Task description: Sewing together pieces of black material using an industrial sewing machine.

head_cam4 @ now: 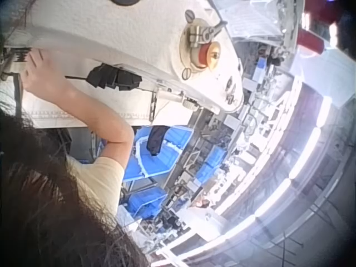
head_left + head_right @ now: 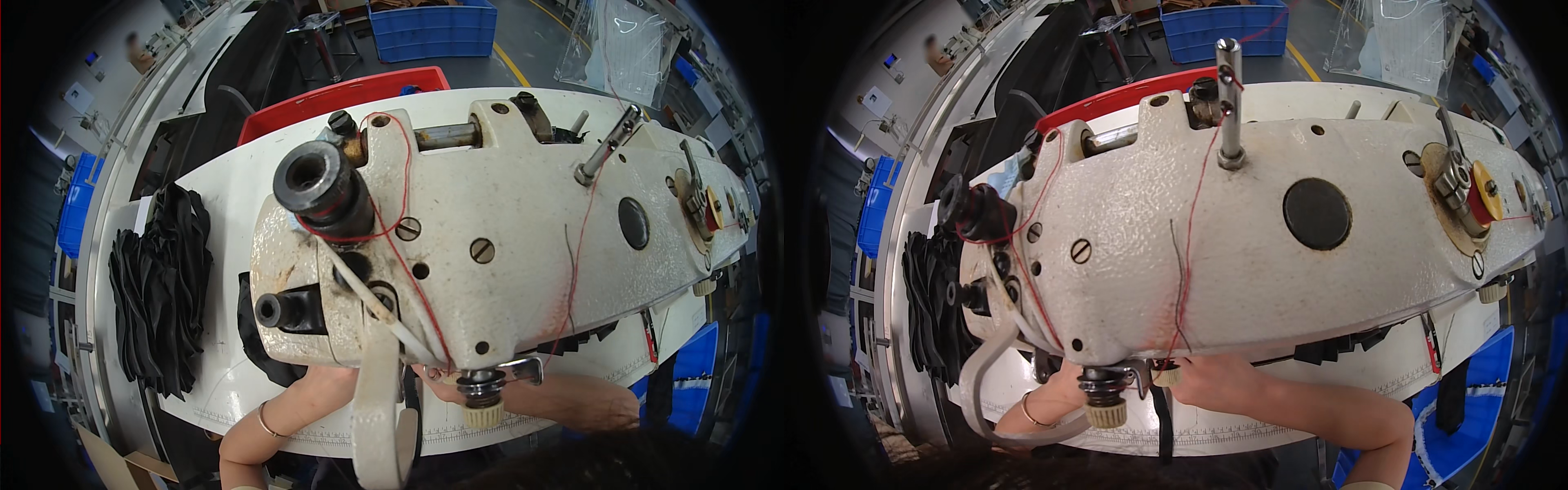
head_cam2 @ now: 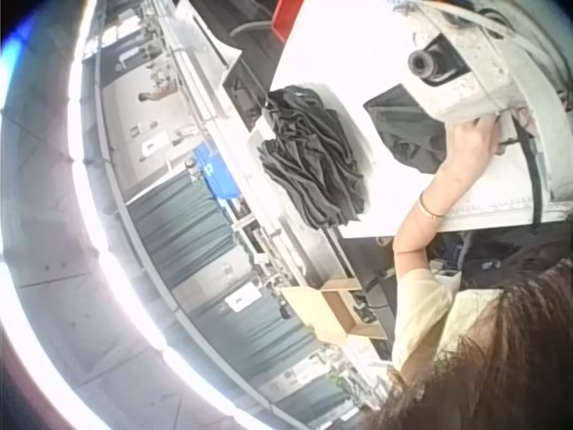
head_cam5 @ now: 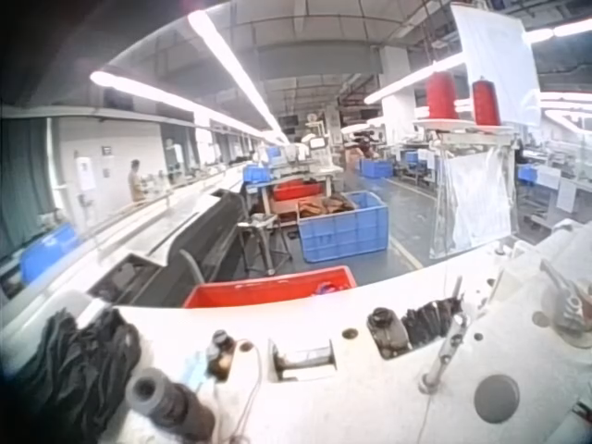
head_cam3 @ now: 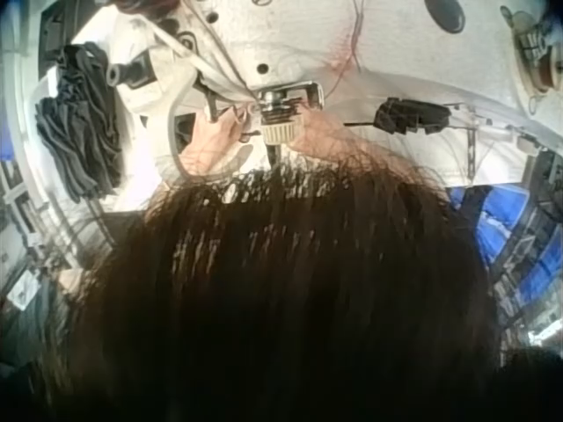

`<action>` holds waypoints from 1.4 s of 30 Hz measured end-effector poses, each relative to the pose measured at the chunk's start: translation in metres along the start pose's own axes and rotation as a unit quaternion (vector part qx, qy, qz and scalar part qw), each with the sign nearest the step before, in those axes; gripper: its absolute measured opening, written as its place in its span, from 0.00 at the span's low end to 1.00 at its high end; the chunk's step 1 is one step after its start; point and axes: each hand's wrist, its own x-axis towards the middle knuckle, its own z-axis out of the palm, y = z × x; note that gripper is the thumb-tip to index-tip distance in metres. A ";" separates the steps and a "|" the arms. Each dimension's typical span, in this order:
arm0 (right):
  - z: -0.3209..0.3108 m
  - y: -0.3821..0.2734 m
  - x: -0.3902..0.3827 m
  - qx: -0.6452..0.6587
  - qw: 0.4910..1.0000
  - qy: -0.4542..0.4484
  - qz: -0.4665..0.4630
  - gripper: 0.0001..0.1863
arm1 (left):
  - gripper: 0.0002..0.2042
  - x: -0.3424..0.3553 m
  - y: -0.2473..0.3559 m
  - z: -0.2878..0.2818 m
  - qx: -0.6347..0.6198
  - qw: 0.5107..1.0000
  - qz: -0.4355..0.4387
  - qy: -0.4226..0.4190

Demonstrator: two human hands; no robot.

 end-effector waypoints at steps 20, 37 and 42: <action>-0.030 0.009 0.018 -0.116 0.986 0.098 -0.066 0.06 | 0.12 0.015 0.036 -0.007 0.073 0.996 0.003 0.045; -0.023 0.001 0.014 -0.012 0.997 0.074 -0.014 0.12 | 0.18 0.020 0.028 -0.019 0.229 0.957 0.127 0.126; -0.034 0.000 0.021 -0.012 0.999 0.033 0.039 0.13 | 0.19 0.016 0.014 -0.021 0.106 0.990 0.093 0.023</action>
